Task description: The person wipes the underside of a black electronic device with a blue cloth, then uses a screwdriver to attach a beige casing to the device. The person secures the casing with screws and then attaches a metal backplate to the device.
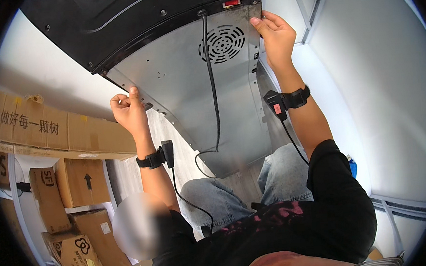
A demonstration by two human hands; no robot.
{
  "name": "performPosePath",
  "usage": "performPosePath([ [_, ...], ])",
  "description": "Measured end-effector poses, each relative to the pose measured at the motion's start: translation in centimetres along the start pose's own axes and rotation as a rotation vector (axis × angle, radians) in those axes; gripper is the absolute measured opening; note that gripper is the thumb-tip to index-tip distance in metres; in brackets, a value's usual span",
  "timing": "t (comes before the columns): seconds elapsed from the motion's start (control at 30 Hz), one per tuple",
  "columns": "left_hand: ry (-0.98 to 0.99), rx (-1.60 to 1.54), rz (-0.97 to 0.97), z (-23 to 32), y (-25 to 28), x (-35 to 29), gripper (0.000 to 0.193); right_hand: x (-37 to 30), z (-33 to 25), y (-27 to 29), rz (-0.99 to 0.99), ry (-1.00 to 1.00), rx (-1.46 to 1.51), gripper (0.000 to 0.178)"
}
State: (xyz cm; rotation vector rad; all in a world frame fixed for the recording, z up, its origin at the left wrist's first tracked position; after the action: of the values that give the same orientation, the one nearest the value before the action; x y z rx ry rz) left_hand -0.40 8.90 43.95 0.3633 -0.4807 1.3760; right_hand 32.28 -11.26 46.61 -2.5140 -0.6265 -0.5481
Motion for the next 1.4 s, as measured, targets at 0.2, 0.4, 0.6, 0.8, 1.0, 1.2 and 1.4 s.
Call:
performPosePath([
  [0.2,0.067,0.11,0.02,1.4,-0.3,0.0,0.032,-0.4,-0.7,-0.1,0.047,-0.028,-0.026,0.046],
  [0.4,0.112,0.292,-0.005,2.0,0.4,0.2,0.034,-0.5,-0.9,0.1,0.039,-0.006,0.02,0.041],
  [0.6,-0.125,0.775,0.02,4.4,0.1,0.0,0.039,-0.4,-0.3,0.6,0.054,-0.05,0.023,0.043],
  [0.8,-0.274,0.904,0.039,5.2,0.1,0.2,0.038,-0.2,0.0,0.7,0.05,-0.058,0.019,0.044],
  [1.0,-1.171,0.93,-0.013,6.9,-1.6,0.3,0.045,-0.4,-0.4,0.4,0.056,-0.069,0.036,0.041],
  [1.2,-1.21,1.288,-0.561,8.7,-4.6,0.8,0.071,-0.3,-0.4,0.4,0.035,-0.027,0.055,0.042],
  [1.4,-1.048,1.274,-0.524,8.9,-5.7,-1.3,0.062,-0.5,-0.7,0.5,0.073,0.001,-0.005,0.043],
])
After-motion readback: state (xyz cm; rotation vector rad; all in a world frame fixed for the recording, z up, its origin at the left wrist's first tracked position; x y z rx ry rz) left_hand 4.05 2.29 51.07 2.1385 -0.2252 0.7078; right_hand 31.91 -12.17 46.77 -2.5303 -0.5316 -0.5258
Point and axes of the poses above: each hand's wrist, its own x-axis towards the middle knuckle, its own y-axis out of the back of the hand, z = x × y, the point moved 4 cm from there along x, towards the middle knuckle, and after that the axes turned 3 degrees about -z, right-handed, at the moved point
